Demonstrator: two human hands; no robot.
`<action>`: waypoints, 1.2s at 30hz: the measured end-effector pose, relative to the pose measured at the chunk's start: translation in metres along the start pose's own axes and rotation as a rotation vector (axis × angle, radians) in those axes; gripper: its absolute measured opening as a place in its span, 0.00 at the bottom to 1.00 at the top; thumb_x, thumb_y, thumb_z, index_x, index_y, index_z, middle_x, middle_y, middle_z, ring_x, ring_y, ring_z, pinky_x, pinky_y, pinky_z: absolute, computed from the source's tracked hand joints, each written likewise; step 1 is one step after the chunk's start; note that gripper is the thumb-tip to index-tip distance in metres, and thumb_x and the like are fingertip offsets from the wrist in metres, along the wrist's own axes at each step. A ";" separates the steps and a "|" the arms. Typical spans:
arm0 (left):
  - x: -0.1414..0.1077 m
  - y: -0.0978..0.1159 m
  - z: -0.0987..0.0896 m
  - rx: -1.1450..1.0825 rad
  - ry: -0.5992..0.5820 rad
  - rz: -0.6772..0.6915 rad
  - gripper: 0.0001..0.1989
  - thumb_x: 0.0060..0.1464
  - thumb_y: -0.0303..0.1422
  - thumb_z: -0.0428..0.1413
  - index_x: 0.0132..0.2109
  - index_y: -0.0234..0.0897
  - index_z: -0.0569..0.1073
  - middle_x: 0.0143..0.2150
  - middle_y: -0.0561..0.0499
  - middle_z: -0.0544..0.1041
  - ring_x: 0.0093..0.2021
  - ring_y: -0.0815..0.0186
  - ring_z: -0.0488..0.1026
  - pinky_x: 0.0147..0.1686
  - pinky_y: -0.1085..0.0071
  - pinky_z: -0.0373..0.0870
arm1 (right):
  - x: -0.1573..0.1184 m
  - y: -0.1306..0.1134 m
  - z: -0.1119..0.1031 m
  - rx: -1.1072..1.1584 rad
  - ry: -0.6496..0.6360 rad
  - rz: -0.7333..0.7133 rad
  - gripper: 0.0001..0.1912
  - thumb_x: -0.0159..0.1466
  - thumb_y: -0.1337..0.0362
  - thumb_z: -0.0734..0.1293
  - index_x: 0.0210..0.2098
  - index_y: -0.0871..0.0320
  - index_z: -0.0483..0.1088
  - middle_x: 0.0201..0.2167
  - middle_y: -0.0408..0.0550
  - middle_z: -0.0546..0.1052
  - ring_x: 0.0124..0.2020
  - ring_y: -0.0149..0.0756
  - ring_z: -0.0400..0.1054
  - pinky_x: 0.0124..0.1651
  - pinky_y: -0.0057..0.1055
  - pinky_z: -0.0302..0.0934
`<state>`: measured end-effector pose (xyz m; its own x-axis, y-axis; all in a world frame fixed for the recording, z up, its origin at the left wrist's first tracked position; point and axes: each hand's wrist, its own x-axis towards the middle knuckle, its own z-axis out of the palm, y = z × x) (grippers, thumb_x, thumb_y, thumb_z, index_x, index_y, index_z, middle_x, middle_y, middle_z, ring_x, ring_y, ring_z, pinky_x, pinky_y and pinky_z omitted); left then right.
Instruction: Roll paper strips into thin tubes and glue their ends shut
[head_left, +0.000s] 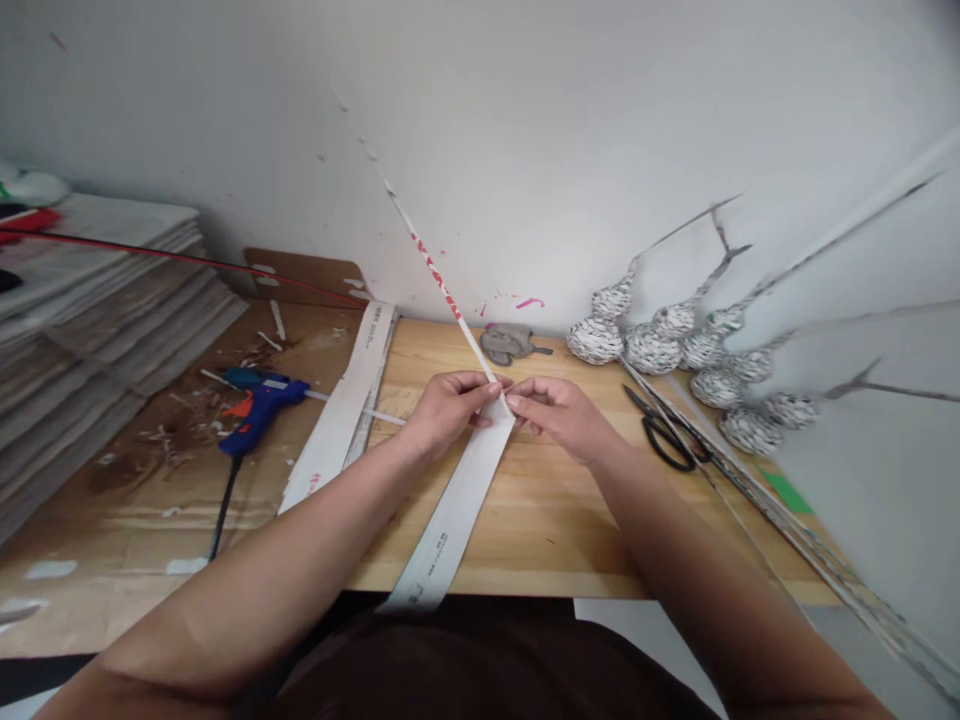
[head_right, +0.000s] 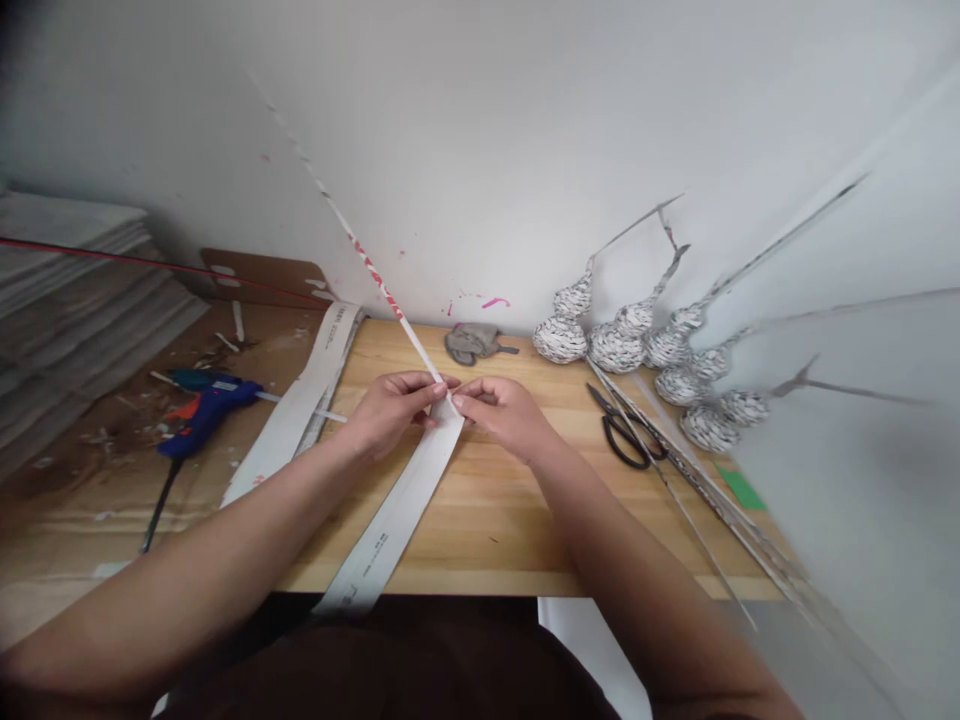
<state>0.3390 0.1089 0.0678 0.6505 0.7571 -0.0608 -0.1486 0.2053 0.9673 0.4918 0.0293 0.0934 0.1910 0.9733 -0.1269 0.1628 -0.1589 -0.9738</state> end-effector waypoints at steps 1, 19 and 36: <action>0.000 0.000 0.000 0.011 0.005 0.005 0.21 0.41 0.44 0.66 0.39 0.35 0.81 0.40 0.44 0.80 0.34 0.65 0.73 0.26 0.74 0.69 | -0.001 0.004 0.002 0.023 0.005 0.011 0.15 0.54 0.55 0.72 0.32 0.62 0.72 0.24 0.43 0.74 0.24 0.26 0.65 0.25 0.25 0.56; 0.003 0.001 0.000 0.050 0.047 -0.049 0.16 0.40 0.40 0.66 0.33 0.32 0.78 0.31 0.50 0.76 0.32 0.67 0.72 0.31 0.71 0.74 | 0.008 0.038 0.010 -0.106 0.068 -0.221 0.12 0.60 0.55 0.67 0.33 0.58 0.69 0.28 0.44 0.75 0.27 0.30 0.66 0.30 0.28 0.59; 0.003 0.001 -0.001 0.065 0.055 -0.101 0.14 0.39 0.37 0.67 0.31 0.31 0.78 0.30 0.49 0.77 0.29 0.69 0.72 0.32 0.71 0.74 | 0.005 0.037 0.020 -0.063 0.195 -0.250 0.13 0.60 0.54 0.67 0.33 0.58 0.70 0.28 0.46 0.75 0.26 0.32 0.67 0.28 0.27 0.60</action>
<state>0.3400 0.1124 0.0681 0.6173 0.7681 -0.1702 -0.0349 0.2429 0.9694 0.4798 0.0314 0.0526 0.3186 0.9344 0.1593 0.2863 0.0653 -0.9559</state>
